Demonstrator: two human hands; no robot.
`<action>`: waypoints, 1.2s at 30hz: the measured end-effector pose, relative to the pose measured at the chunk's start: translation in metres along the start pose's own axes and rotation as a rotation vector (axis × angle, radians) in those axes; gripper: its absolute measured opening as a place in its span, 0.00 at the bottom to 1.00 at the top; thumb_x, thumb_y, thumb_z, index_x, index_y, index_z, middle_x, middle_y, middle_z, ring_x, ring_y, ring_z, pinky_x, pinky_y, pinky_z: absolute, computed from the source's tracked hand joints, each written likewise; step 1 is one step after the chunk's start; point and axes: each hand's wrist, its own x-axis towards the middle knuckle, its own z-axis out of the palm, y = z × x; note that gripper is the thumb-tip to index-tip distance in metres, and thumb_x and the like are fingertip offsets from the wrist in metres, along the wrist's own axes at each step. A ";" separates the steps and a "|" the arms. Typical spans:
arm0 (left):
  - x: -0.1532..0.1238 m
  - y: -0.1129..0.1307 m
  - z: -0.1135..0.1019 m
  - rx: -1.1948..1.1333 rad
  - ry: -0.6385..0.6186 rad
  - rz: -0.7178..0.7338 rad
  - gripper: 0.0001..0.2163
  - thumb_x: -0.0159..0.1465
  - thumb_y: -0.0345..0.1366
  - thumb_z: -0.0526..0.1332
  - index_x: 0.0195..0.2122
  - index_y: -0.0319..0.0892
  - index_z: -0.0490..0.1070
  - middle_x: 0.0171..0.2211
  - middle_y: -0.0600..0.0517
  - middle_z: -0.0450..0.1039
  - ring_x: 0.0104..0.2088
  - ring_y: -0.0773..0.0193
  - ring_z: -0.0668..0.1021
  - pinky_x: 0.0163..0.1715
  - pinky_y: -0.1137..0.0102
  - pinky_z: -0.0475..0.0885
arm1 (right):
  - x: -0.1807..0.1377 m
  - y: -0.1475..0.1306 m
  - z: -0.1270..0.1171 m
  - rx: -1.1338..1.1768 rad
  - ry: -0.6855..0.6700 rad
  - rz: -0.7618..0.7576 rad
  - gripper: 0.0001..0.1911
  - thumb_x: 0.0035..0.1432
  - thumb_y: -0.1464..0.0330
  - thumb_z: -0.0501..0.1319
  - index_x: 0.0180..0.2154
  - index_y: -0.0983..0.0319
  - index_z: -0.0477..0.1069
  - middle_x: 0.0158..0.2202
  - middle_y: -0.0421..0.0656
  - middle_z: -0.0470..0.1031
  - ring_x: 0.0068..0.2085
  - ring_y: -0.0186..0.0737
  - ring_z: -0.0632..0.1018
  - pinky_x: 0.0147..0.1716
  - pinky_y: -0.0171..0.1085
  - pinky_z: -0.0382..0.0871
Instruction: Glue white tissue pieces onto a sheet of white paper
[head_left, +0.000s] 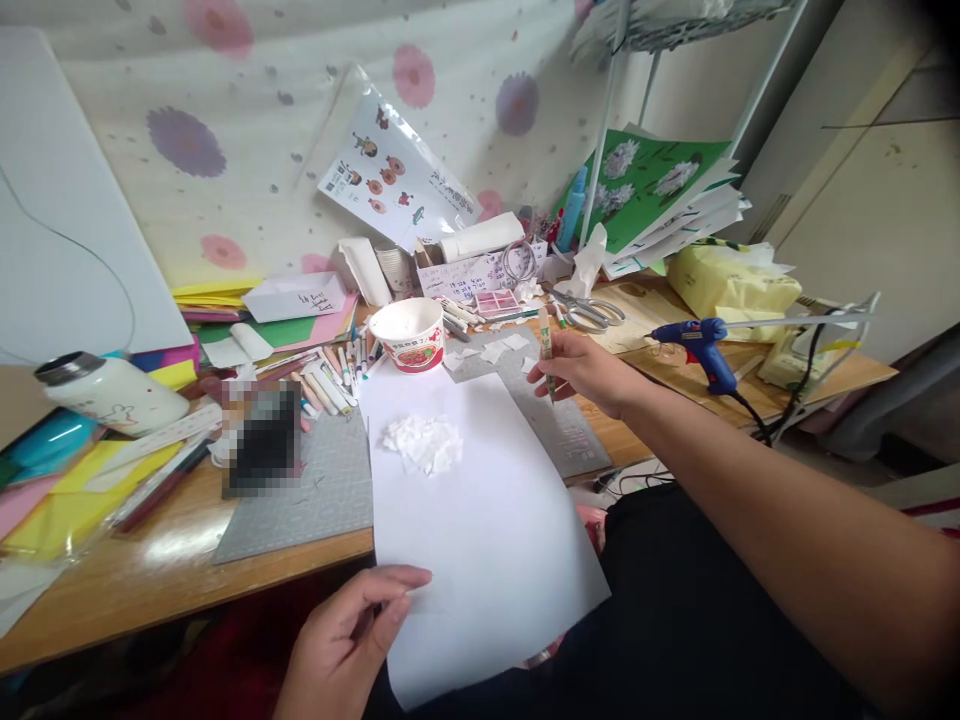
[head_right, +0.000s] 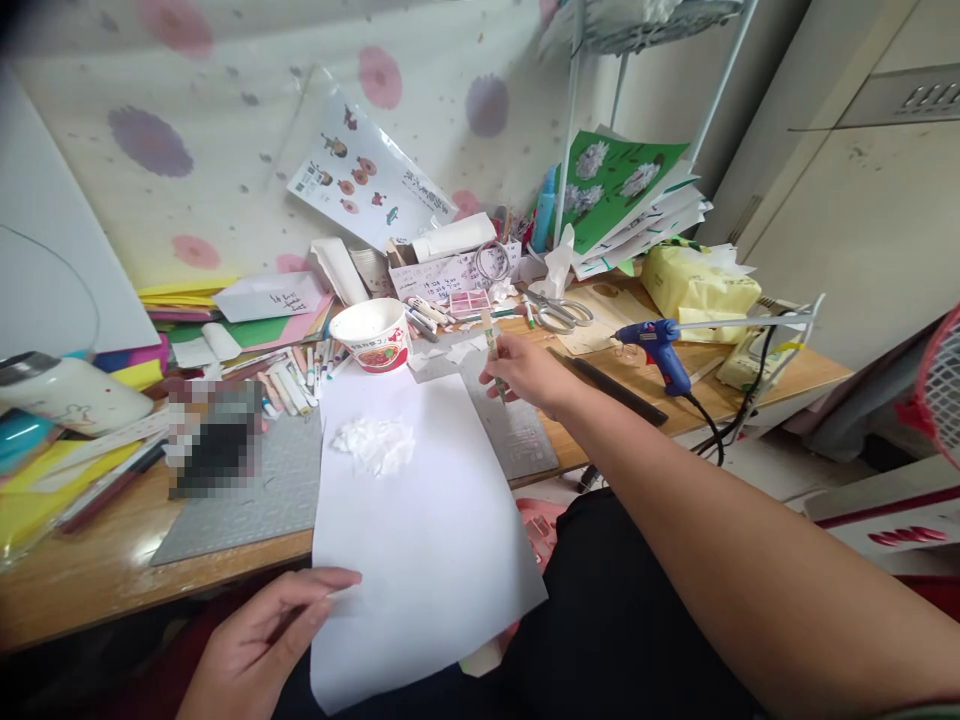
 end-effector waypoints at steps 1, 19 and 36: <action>0.001 0.000 -0.001 -0.003 -0.010 0.014 0.08 0.65 0.39 0.59 0.32 0.46 0.75 0.38 0.51 0.81 0.41 0.59 0.81 0.41 0.69 0.77 | 0.002 -0.001 0.004 0.035 -0.007 -0.016 0.04 0.57 0.74 0.55 0.33 0.61 0.60 0.35 0.43 0.76 0.31 0.33 0.77 0.28 0.31 0.67; 0.149 0.047 -0.086 0.300 -0.118 0.250 0.09 0.61 0.38 0.60 0.25 0.44 0.74 0.30 0.56 0.76 0.35 0.62 0.77 0.41 0.69 0.70 | 0.011 0.019 0.055 0.454 -0.213 0.208 0.06 0.46 0.71 0.62 0.28 0.61 0.65 0.30 0.41 0.71 0.31 0.35 0.73 0.30 0.34 0.68; 0.233 0.005 -0.037 0.336 -0.133 0.369 0.06 0.63 0.31 0.61 0.33 0.40 0.78 0.33 0.52 0.75 0.36 0.66 0.77 0.38 0.73 0.70 | 0.092 0.010 0.064 0.430 0.033 -0.166 0.09 0.59 0.67 0.59 0.27 0.58 0.64 0.19 0.35 0.69 0.21 0.33 0.72 0.25 0.36 0.71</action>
